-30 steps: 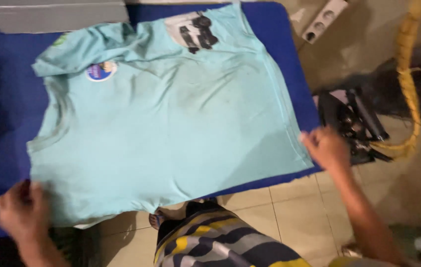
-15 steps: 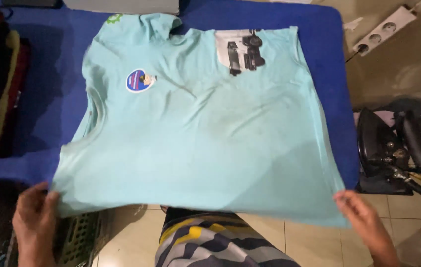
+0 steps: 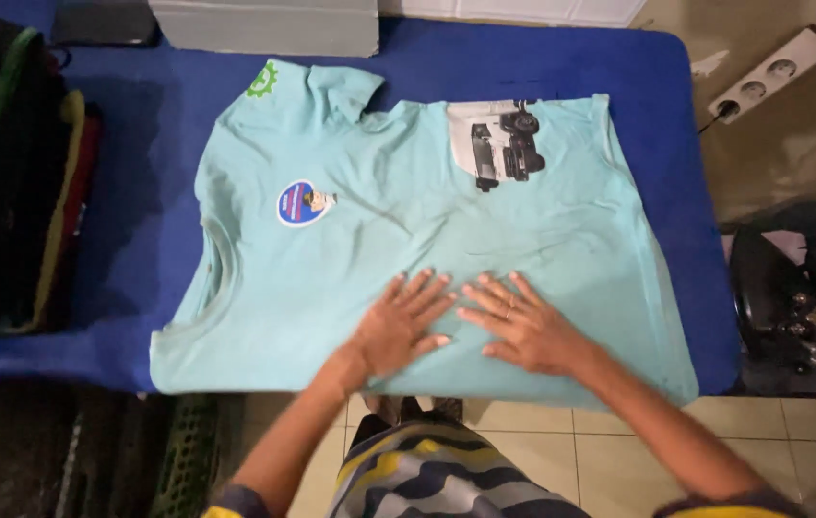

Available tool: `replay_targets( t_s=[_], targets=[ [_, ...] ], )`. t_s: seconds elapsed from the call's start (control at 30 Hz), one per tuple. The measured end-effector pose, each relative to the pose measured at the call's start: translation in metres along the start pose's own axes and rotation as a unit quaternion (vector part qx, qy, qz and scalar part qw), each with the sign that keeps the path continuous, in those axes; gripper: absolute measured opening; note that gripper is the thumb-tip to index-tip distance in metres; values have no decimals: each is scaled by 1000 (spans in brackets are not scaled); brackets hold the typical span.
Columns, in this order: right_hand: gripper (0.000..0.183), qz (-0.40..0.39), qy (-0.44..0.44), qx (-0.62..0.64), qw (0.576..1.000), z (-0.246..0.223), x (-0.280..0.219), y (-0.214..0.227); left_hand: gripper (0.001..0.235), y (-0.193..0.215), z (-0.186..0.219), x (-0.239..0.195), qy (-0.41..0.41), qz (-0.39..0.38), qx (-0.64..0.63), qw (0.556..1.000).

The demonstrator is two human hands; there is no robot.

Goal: The person irons various garments with a steam iron and then folds them neatly using a cardboard template as a guide.

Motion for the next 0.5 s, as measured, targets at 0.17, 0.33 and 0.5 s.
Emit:
replay_targets(
  t_s=[0.17, 0.33, 0.5],
  targets=[
    [47, -265, -213, -193, 921, 148, -57, 14, 58, 58, -166, 16, 23, 113, 278, 954],
    [38, 49, -141, -241, 959, 164, -41, -5, 47, 101, -188, 38, 172, 179, 268, 931],
    [49, -18, -3, -84, 996, 104, 56, -41, 54, 25, -174, 67, 12, 63, 186, 980]
  ],
)
Point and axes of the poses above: each hand's wrist, its own x-axis towards the middle knuckle, its own y-axis out of the back of the hand, z = x × y, the point moved 7 cm from there along x, towards the middle knuckle, and after that the axes turned 13 degrees about y, right-handed, at the moved point
